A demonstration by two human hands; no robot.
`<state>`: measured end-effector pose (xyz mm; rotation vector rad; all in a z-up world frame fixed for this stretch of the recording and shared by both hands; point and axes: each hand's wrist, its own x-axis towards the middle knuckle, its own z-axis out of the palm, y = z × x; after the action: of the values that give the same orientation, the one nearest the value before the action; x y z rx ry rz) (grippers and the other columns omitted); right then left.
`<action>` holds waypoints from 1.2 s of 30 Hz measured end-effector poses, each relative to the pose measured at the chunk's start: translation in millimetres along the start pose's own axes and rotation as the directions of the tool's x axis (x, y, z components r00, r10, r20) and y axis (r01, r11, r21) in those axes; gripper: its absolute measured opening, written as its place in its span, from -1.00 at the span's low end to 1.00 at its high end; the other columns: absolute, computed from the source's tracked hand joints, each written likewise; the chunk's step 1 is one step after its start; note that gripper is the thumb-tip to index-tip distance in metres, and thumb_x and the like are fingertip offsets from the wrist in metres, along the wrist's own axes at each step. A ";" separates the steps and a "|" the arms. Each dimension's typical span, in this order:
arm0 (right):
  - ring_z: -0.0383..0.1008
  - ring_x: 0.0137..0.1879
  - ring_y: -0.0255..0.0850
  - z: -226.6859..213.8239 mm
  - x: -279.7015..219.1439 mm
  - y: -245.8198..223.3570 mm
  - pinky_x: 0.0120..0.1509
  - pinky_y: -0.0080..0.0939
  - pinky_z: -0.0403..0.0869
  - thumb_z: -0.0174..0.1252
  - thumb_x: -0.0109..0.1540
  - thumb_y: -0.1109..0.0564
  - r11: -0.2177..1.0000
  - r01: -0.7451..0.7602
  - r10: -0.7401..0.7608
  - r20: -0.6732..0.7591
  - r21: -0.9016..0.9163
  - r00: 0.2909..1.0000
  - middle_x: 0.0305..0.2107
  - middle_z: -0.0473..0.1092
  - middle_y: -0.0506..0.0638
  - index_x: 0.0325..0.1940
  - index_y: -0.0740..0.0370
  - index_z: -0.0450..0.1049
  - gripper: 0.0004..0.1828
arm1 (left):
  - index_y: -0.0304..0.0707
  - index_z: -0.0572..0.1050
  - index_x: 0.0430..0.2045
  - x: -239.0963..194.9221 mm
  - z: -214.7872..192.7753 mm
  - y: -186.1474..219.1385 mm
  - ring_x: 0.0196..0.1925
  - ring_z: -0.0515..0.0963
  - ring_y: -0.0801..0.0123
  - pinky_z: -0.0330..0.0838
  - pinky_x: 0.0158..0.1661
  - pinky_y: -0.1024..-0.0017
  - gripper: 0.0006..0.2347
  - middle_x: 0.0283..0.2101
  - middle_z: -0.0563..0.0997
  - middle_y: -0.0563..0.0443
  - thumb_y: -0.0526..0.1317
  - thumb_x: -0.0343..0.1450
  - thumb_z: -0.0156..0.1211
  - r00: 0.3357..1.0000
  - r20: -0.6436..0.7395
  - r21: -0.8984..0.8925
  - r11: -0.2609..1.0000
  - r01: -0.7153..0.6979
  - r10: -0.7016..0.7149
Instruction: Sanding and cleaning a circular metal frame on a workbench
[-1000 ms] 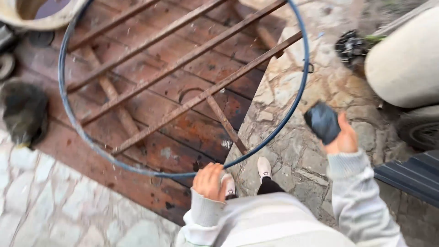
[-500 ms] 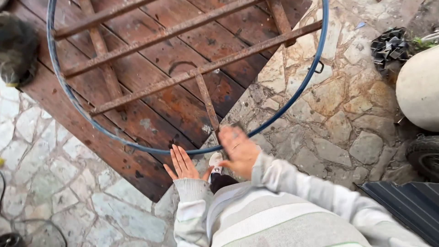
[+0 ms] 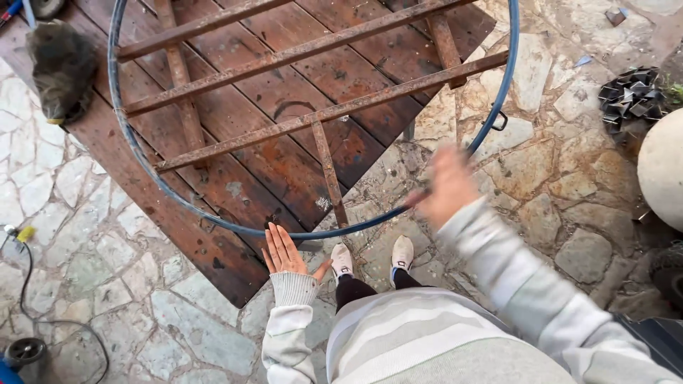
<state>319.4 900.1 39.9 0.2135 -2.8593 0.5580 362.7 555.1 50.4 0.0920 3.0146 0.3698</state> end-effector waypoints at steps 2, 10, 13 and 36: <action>-0.01 0.55 0.33 -5.6 4.5 16.2 0.62 0.24 -0.06 -0.37 0.03 -0.87 0.982 -0.104 0.097 -0.052 -0.158 0.994 0.44 0.02 0.48 0.53 0.50 0.03 0.49 | -0.25 -0.29 0.51 -5.1 5.4 -2.2 0.59 -0.30 -0.01 -0.35 0.46 -0.02 0.29 0.58 -0.30 -0.17 0.24 -0.02 0.52 1.000 0.007 0.028 1.000 0.002 -0.003; 0.17 0.50 0.16 69.8 -15.4 17.9 0.62 0.05 0.10 -0.14 -0.16 -0.92 0.883 -0.183 0.193 -0.022 -0.432 0.981 0.33 0.24 0.29 0.45 0.23 0.22 0.47 | -0.24 -0.29 0.50 1.0 1.5 -5.9 0.59 -0.30 0.00 -0.31 0.46 0.01 0.28 0.57 -0.30 -0.18 0.25 -0.01 0.51 0.999 0.031 0.058 0.998 -0.026 0.025; -0.19 0.60 0.28 57.7 18.0 95.2 0.63 0.21 -0.17 -0.79 0.03 -0.89 0.918 -0.323 0.227 -0.360 -0.231 0.905 0.51 -0.15 0.39 0.59 0.39 -0.10 0.52 | -0.26 -0.28 0.51 -6.5 7.9 -11.2 0.58 -0.28 0.00 -0.33 0.46 0.04 0.28 0.58 -0.30 -0.18 0.25 0.00 0.51 0.999 -0.011 0.062 0.997 -0.051 0.052; 0.03 0.52 0.41 31.5 27.4 51.4 0.50 0.36 0.15 -0.35 0.05 -0.97 0.870 -0.471 0.328 -0.543 -0.145 0.773 0.49 -0.10 0.43 0.59 0.43 -0.06 0.55 | -0.31 -0.27 0.50 -0.9 -1.3 -16.0 0.58 -0.28 -0.05 -0.26 0.45 -0.04 0.25 0.57 -0.26 -0.25 0.19 0.03 0.52 0.993 0.032 0.183 0.976 -0.115 0.111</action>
<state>277.6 932.5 -0.1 -0.5386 -2.4106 0.2242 362.6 539.3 47.8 0.2808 3.0226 0.0963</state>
